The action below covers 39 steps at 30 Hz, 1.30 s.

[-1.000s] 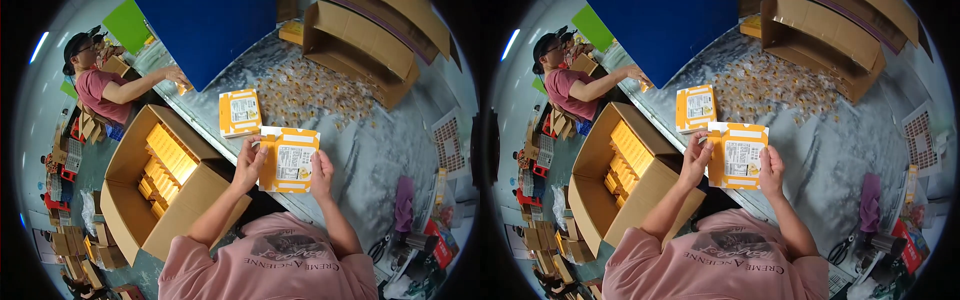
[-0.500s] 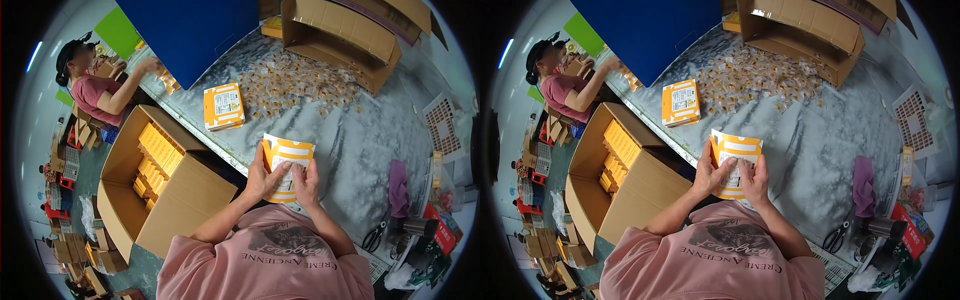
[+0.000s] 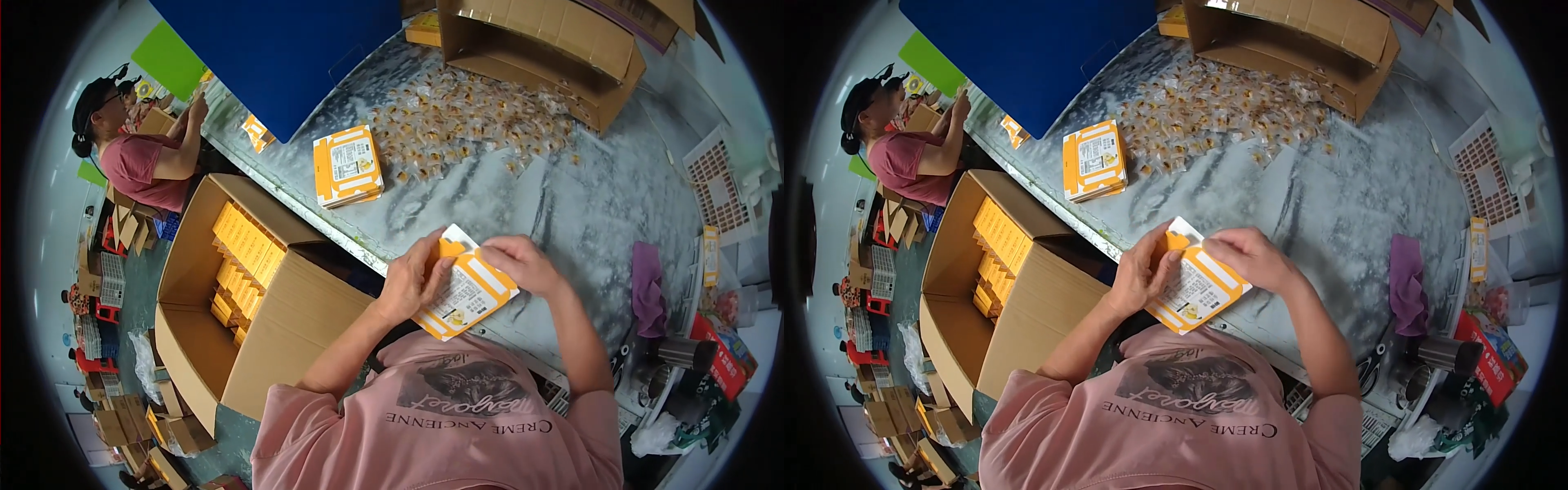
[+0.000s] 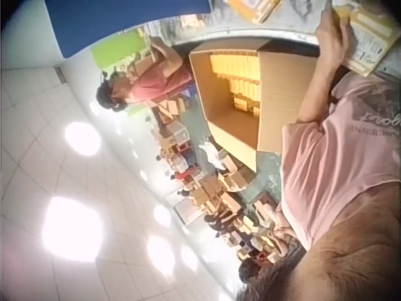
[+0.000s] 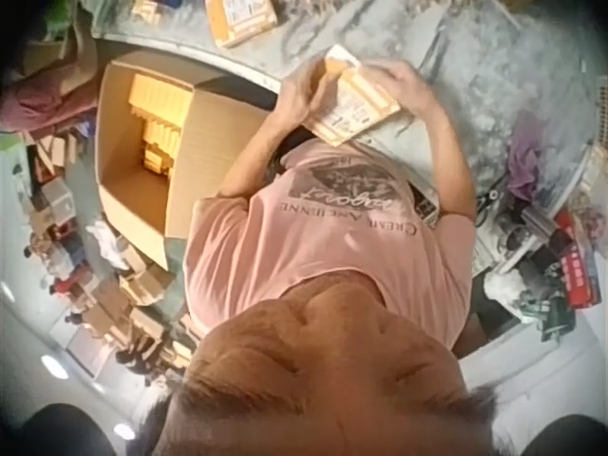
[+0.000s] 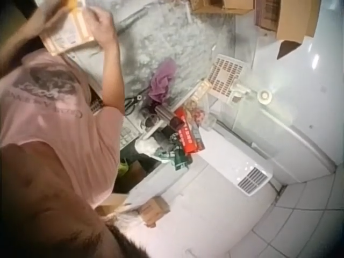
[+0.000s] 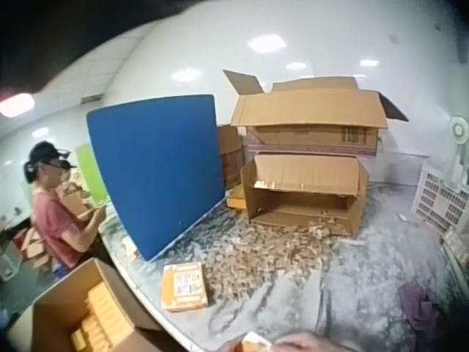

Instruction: Packing small product boxes into a larger shipping box at a factory workstation.

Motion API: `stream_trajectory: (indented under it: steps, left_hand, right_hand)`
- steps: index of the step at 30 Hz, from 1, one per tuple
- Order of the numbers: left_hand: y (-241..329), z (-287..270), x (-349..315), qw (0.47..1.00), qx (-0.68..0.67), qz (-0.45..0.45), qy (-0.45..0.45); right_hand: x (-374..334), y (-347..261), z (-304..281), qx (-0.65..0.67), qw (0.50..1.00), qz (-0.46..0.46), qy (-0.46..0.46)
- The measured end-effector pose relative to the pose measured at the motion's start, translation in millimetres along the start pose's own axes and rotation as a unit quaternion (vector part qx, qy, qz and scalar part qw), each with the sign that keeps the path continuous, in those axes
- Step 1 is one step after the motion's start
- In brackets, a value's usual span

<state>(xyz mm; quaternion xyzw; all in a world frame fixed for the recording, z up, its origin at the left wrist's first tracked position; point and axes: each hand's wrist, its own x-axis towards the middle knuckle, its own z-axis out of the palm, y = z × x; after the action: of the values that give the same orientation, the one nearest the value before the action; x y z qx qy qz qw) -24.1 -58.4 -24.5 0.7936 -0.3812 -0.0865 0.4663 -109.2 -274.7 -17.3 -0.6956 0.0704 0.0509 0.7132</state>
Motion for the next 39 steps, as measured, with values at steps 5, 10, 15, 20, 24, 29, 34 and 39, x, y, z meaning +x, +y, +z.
stream_trajectory:
  steps: [5, 10, 15, 20, 24, 29, 34, 39]
  left_hand:
    - [-3.2, 11.6, -14.1, 0.998, -0.060, 0.023, -0.015]
    - [-5.7, 17.8, -18.1, 0.992, -0.104, 0.054, -0.035]
    - [-8.3, 24.1, -20.4, 0.989, -0.105, 0.076, -0.072]
    - [-6.9, 21.1, -19.8, 0.988, -0.129, 0.049, -0.072]
    - [-13.5, 23.1, -18.9, 0.992, -0.097, 0.064, -0.053]
    - [-16.8, 22.5, -26.8, 0.989, -0.118, 0.015, -0.091]
    - [-14.0, 19.8, -30.0, 0.989, -0.108, -0.003, -0.097]
    - [1.0, 14.1, -30.2, 0.993, -0.062, 0.046, -0.084]
  right_hand:
    - [11.6, -9.4, -11.7, 0.068, 0.967, 0.167, -0.182]
    - [14.9, -1.7, -11.7, 0.040, 0.956, 0.170, -0.237]
    - [17.6, -10.5, -15.9, -0.010, 0.936, 0.213, -0.282]
    - [18.6, -17.6, -16.4, -0.005, 0.929, 0.226, -0.293]
    - [16.3, -9.8, -14.7, -0.013, 0.944, 0.163, -0.287]
    - [7.1, 3.9, -16.2, 0.030, 0.959, 0.136, -0.247]
    - [4.9, 14.6, -3.8, -0.036, 0.971, 0.143, -0.190]
    - [11.4, -5.9, -3.2, -0.190, 0.969, 0.083, -0.137]
